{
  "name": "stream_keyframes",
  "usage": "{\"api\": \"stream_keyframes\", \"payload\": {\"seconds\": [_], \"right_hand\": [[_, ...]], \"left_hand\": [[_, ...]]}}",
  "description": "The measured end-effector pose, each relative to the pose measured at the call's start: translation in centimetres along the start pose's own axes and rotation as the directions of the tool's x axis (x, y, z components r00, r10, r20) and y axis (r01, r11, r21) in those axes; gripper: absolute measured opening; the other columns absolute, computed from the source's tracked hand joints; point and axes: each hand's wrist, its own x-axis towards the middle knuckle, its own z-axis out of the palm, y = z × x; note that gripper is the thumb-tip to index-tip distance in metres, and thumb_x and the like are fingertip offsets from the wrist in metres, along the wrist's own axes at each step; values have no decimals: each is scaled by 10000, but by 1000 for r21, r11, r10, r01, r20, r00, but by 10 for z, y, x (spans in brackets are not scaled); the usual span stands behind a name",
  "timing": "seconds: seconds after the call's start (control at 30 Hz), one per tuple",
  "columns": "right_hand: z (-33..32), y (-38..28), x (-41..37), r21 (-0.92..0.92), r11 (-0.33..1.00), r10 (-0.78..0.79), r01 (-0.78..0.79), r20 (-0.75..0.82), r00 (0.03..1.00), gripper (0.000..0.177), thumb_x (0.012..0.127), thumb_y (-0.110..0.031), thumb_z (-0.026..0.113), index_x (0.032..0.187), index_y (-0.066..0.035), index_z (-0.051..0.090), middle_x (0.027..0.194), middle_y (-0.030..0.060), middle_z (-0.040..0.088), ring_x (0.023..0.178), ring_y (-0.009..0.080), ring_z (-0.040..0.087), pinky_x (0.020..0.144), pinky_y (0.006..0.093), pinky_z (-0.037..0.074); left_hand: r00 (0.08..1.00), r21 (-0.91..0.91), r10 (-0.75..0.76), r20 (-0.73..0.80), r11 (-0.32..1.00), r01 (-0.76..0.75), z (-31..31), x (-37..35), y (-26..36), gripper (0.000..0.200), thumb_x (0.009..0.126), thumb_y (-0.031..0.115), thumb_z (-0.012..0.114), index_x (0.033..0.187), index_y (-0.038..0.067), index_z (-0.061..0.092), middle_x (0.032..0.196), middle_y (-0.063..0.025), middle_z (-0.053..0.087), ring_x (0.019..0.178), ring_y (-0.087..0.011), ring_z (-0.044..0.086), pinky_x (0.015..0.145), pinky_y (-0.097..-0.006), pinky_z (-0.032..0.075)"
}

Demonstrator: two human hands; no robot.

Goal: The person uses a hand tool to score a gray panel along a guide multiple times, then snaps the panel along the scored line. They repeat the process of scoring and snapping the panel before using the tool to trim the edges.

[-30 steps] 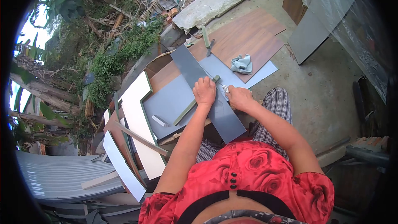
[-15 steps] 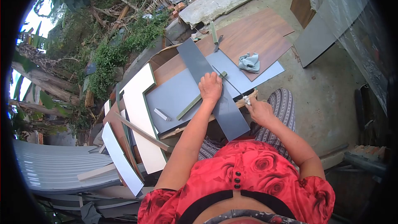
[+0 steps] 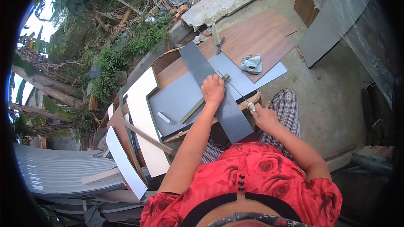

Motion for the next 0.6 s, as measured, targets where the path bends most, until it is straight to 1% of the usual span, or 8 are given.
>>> {"api": "stream_keyframes", "payload": {"seconds": [0.07, 0.1, 0.2, 0.27, 0.37, 0.4, 0.47, 0.6], "right_hand": [[-2, 1, -5, 15, 999, 31, -31, 19, 999, 287, 905, -285, 468, 923, 1, 489, 741, 245, 620, 756, 424, 614, 685, 522, 462], [-3, -3, 4, -1, 1000, 6, -6, -4, 1000, 283, 901, -279, 471, 929, 1, 497, 743, 244, 623, 757, 422, 617, 687, 519, 464], [-3, -25, 54, -10, 998, -70, 70, -33, 997, 277, 889, -261, 482, 948, 6, 522, 763, 240, 632, 764, 412, 625, 693, 511, 470], [8, -36, 95, -5, 997, -80, 80, -85, 993, 282, 882, -252, 486, 955, 16, 533, 769, 238, 635, 766, 404, 630, 696, 504, 475], [13, -42, 107, 14, 995, -96, 98, -111, 989, 274, 883, -252, 489, 946, 12, 533, 763, 237, 633, 763, 403, 630, 695, 501, 476], [14, -39, 102, 12, 995, -94, 96, -105, 990, 274, 883, -252, 489, 946, 12, 533, 763, 237, 633, 763, 403, 630, 695, 501, 476], [9, -29, 75, 1, 996, -91, 92, -93, 991, 272, 891, -264, 491, 936, 4, 515, 750, 234, 630, 746, 407, 628, 677, 502, 477], [12, 2, 6, -15, 1000, -11, 10, -54, 998, 274, 908, -286, 479, 936, -14, 470, 741, 237, 623, 710, 417, 618, 635, 509, 474]], "left_hand": [[1000, 22, -6, 25, 1000, 5, 1, 0, -1, 131, 822, 244, 547, 844, 115, 555, 871, -78, 536, 849, -291, 541, 719, -441, 440], [1000, 20, 2, 25, 1000, -2, 1, -1, 0, 131, 822, 244, 547, 844, 115, 555, 871, -78, 536, 849, -291, 541, 719, -441, 440], [1000, 30, 17, 14, 999, -18, 1, -1, -2, 133, 824, 246, 544, 849, 116, 555, 874, -80, 537, 849, -294, 541, 722, -445, 438], [1000, 16, 25, 7, 1000, -25, 2, 0, -3, 138, 827, 250, 540, 853, 115, 554, 877, -82, 540, 849, -298, 542, 725, -450, 437], [999, 7, 32, -34, 999, -32, 0, -1, 0, 124, 825, 222, 534, 825, 98, 536, 843, -98, 543, 812, -324, 549, 693, -471, 447], [999, 5, 28, -31, 1000, -28, 0, -2, 1, 124, 825, 222, 534, 825, 98, 536, 843, -98, 543, 812, -324, 549, 693, -471, 447], [999, 30, -23, 33, 999, 22, -1, -1, 2, 144, 831, 253, 533, 853, 113, 557, 877, -84, 542, 855, -298, 543, 730, -452, 438], [999, 21, -29, 17, 999, 29, -2, -1, 2, 141, 830, 251, 535, 843, 113, 559, 872, -82, 540, 849, -297, 542, 725, -449, 436]]}}
